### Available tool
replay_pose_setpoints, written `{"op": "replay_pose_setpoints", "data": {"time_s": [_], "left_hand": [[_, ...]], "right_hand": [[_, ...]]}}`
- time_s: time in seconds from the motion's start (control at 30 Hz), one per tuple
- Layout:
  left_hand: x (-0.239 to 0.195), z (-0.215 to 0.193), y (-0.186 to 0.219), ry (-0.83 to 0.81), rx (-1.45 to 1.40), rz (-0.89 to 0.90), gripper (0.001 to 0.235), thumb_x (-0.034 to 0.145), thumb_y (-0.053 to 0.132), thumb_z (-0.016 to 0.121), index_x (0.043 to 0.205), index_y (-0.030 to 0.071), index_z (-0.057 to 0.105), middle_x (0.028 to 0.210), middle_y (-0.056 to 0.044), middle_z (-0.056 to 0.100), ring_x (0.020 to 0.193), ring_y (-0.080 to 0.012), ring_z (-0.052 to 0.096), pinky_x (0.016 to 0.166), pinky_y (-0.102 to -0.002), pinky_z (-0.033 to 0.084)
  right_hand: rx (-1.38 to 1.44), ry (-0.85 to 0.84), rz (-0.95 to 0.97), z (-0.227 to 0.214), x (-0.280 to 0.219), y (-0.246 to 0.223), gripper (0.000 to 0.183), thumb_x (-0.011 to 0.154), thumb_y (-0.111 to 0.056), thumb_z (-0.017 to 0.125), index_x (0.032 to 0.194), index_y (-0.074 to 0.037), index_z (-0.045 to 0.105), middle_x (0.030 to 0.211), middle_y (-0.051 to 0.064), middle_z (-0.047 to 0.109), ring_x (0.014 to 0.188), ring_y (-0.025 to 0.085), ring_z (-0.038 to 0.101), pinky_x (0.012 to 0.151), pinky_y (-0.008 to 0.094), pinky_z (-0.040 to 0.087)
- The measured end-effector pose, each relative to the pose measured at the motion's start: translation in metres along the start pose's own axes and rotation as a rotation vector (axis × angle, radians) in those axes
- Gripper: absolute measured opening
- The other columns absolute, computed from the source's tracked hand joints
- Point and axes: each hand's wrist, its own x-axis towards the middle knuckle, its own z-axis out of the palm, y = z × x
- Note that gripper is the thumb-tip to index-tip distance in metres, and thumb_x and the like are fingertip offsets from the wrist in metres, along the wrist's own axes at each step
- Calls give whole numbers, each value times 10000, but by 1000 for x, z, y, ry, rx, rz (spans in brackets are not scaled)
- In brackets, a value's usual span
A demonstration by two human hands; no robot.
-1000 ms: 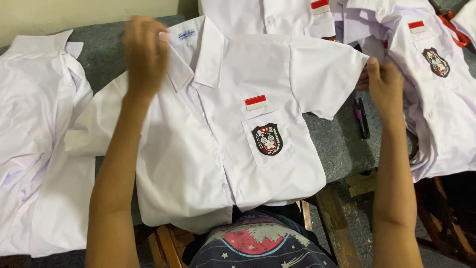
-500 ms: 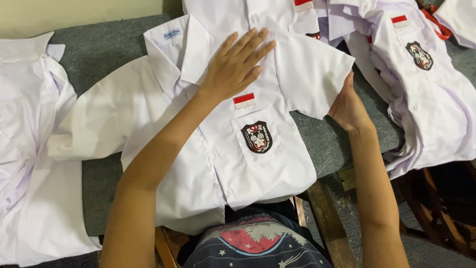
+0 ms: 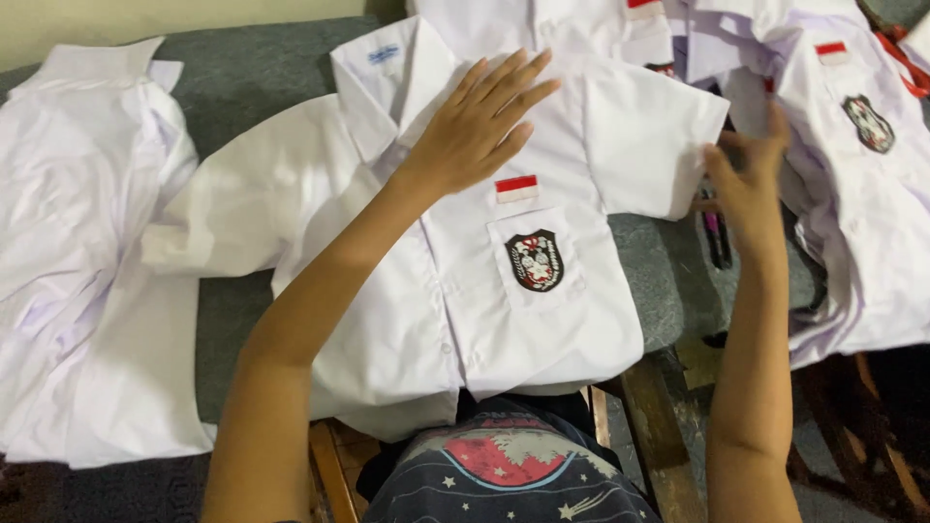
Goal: The person adjusts the collar of a white short-sleeved shirt laid flat on a table, then proceeds to fasten the buttons down the front placket one by one. The shirt features a school emblem and a small flag patch on the chest pocket.
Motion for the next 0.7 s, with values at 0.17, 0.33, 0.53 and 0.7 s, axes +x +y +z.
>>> {"op": "replay_pose_setpoints", "data": {"time_s": [0.17, 0.33, 0.53, 0.7], "left_hand": [[-91, -63, -9, 155, -38, -133, 335, 1068, 179, 578, 1394, 98, 571, 1494, -83, 502, 1421, -370, 437, 1154, -581, 341], [-213, -99, -46, 278, 172, -451, 373, 921, 129, 625, 1285, 50, 613, 1355, -170, 579, 1220, -376, 547, 1023, -529, 413], [-318, -129, -54, 225, 252, -1022, 406, 1119, 287, 525, 1362, -33, 463, 1242, -205, 402, 1093, -473, 493, 906, -585, 493], [-342, -148, -41, 223, -24, -1130, 507, 1205, 368, 239, 1112, 4, 579, 1019, -214, 561, 1034, -475, 569, 1004, -530, 367]], "right_hand": [[-329, 135, -498, 37, -14, -69, 303, 1151, -11, 541, 1425, 37, 418, 1310, 217, 491, 1182, 355, 566, 896, 474, 495], [-287, -239, -881, 137, -19, -112, 204, 1087, 69, 494, 1280, 41, 552, 1266, 228, 588, 1196, 412, 541, 1092, 504, 376], [-297, -505, -1239, 281, -45, -157, 204, 1009, -152, 644, 1203, -140, 705, 1196, 54, 694, 1236, 260, 612, 1029, 453, 386], [-325, -643, -1249, 373, -45, -187, 240, 1087, -199, 524, 1279, -113, 639, 1262, 58, 649, 1243, 250, 603, 986, 466, 459]]}}
